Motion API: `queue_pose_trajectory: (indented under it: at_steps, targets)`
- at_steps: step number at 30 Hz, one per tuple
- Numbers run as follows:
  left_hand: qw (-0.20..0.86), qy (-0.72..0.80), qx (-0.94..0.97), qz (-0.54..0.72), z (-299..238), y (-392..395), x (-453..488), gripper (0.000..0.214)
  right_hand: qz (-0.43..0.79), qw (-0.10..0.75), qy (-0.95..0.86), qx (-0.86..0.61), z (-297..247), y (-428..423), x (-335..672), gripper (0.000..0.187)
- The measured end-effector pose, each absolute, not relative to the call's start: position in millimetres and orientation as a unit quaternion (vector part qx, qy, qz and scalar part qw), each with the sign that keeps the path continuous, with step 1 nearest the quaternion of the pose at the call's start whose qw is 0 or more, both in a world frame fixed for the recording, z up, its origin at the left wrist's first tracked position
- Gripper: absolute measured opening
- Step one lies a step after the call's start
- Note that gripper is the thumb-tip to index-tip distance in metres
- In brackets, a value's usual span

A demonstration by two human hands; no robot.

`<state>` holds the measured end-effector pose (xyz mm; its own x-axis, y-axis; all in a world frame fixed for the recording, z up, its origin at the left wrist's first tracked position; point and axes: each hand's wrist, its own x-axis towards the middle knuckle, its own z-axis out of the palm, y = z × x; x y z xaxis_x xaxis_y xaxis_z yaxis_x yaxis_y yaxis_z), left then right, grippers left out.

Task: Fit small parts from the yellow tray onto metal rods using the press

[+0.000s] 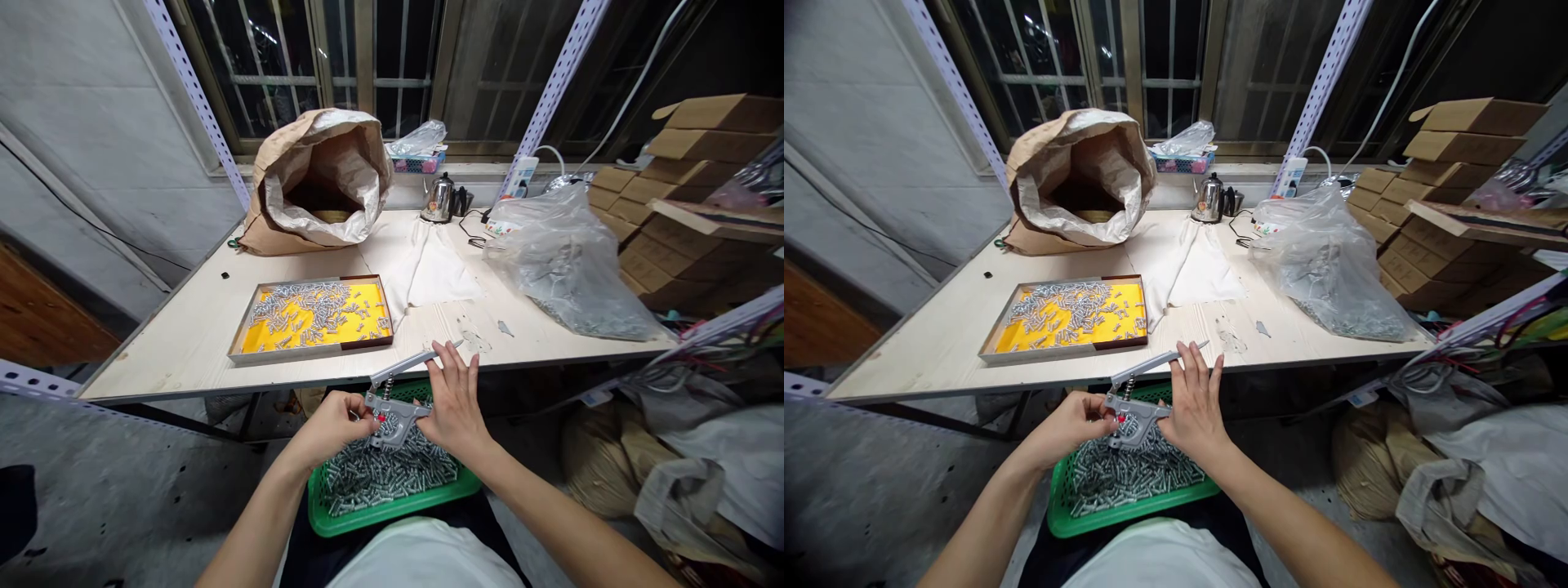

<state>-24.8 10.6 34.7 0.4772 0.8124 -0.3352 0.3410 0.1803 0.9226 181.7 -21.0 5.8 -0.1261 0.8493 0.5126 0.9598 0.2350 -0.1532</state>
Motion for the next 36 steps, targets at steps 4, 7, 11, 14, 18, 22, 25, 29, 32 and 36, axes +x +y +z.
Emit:
queue_pose_trajectory:
  at_steps: [4,7,11,14,18,22,25,29,32,36]
  targets:
    - [0.573,0.462,0.656,0.164,31,14,-28,0.012,-0.107,0.256,-0.743,-0.609,3,-23,180,0.053]
    - [0.555,0.461,0.675,0.153,28,15,-29,0.013,-0.118,0.265,-0.740,-0.607,1,-24,179,0.052]
    - [0.549,0.457,0.682,0.156,23,15,-27,0.013,-0.128,0.271,-0.735,-0.609,-2,-25,179,0.052]
    - [0.539,0.453,0.695,0.145,22,14,-27,0.012,-0.128,0.268,-0.737,-0.607,-3,-25,179,0.055]
    - [0.543,0.436,0.710,0.105,27,15,-25,0.011,-0.122,0.263,-0.745,-0.601,-4,-27,179,0.057]
    - [0.558,0.415,0.713,0.098,31,16,-23,0.008,-0.107,0.257,-0.746,-0.605,-4,-29,179,0.060]
    - [0.563,0.422,0.703,0.104,29,16,-23,0.009,-0.103,0.257,-0.742,-0.611,-3,-29,179,0.060]
    - [0.573,0.431,0.688,0.113,26,15,-24,0.010,-0.119,0.262,-0.739,-0.609,-3,-28,180,0.052]
    - [0.591,0.427,0.674,0.120,25,14,-25,0.009,-0.134,0.267,-0.740,-0.602,-4,-26,181,0.046]
    - [0.607,0.424,0.660,0.128,24,13,-24,0.009,-0.147,0.274,-0.747,-0.588,-2,-24,181,0.041]
